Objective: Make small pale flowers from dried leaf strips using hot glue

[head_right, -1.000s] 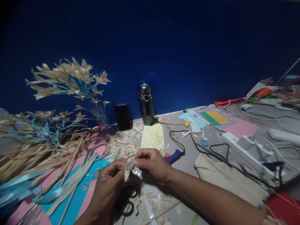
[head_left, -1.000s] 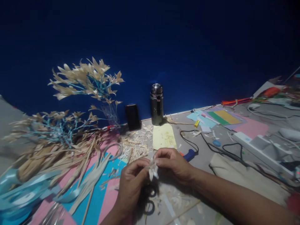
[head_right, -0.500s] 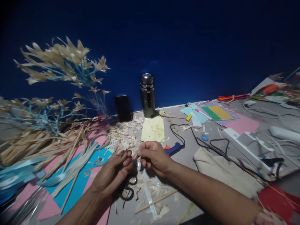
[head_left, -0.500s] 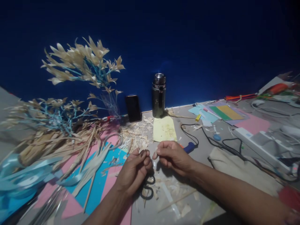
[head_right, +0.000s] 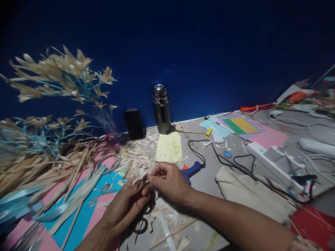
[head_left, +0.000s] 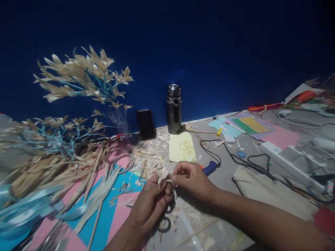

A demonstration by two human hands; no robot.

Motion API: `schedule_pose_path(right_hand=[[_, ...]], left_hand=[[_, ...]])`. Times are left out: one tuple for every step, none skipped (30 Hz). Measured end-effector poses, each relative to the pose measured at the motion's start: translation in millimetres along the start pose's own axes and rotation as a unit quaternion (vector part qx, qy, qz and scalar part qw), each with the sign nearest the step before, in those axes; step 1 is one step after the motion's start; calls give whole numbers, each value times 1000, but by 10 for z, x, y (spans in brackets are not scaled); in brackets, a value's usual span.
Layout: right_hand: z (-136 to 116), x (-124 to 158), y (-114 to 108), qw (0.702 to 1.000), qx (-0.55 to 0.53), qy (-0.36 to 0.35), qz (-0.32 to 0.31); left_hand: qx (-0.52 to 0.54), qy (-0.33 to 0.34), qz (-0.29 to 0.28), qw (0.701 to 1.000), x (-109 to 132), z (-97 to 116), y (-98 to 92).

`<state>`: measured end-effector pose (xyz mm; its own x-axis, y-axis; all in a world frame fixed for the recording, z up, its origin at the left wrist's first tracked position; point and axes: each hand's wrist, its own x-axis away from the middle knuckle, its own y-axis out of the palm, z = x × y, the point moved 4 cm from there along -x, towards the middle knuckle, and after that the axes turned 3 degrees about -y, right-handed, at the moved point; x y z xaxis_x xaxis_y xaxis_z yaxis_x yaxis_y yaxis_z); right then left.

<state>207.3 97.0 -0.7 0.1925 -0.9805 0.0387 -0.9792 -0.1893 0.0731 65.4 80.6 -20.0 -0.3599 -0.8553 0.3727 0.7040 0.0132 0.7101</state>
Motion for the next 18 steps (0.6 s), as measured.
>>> schedule_pose_path(right_hand=[[-6,9,1,1000,20,-12,6],[-12,20,5,999,40,-23,11],[-19,32,14,998,57,-32,13],[-25,44,24,996,73,-38,14],[-31,56,36,995,86,-43,13],[-36,67,47,994,96,-48,13],[-39,76,59,993,102,-53,11],[-39,83,69,993,103,-57,8],[-35,88,80,993,100,-58,3],[-27,91,90,994,91,-57,-3],[-18,92,98,995,80,-53,-10],[-8,93,102,996,69,-48,-15],[0,92,105,997,60,-43,-19],[5,91,105,998,52,-39,-24],[6,90,104,998,48,-36,-26],[2,89,100,998,45,-35,-29],[-3,88,97,998,42,-34,-32],[-11,88,93,998,40,-33,-35]], left_hand=[[0,-2,-1,1000,0,-13,9],[2,-4,0,1000,-2,-28,13],[5,-7,2,1000,-7,-43,13],[11,-8,5,1000,-13,-58,9],[17,-9,7,1000,-20,-71,3],[25,-9,9,1000,-27,-82,-5],[31,-8,12,999,-34,-90,-15],[35,-6,14,999,-41,-97,-26],[39,-4,17,999,-47,-101,-39],[42,-1,19,999,-54,-104,-51],[44,0,22,999,-60,-106,-63],[44,1,22,999,-67,-107,-73],[44,1,20,999,-73,-106,-77],[43,3,18,999,-77,-102,-79],[40,5,17,999,-80,-94,-77],[35,10,15,999,-80,-83,-72],[29,17,13,999,-78,-69,-64],[20,25,13,999,-72,-53,-56]])
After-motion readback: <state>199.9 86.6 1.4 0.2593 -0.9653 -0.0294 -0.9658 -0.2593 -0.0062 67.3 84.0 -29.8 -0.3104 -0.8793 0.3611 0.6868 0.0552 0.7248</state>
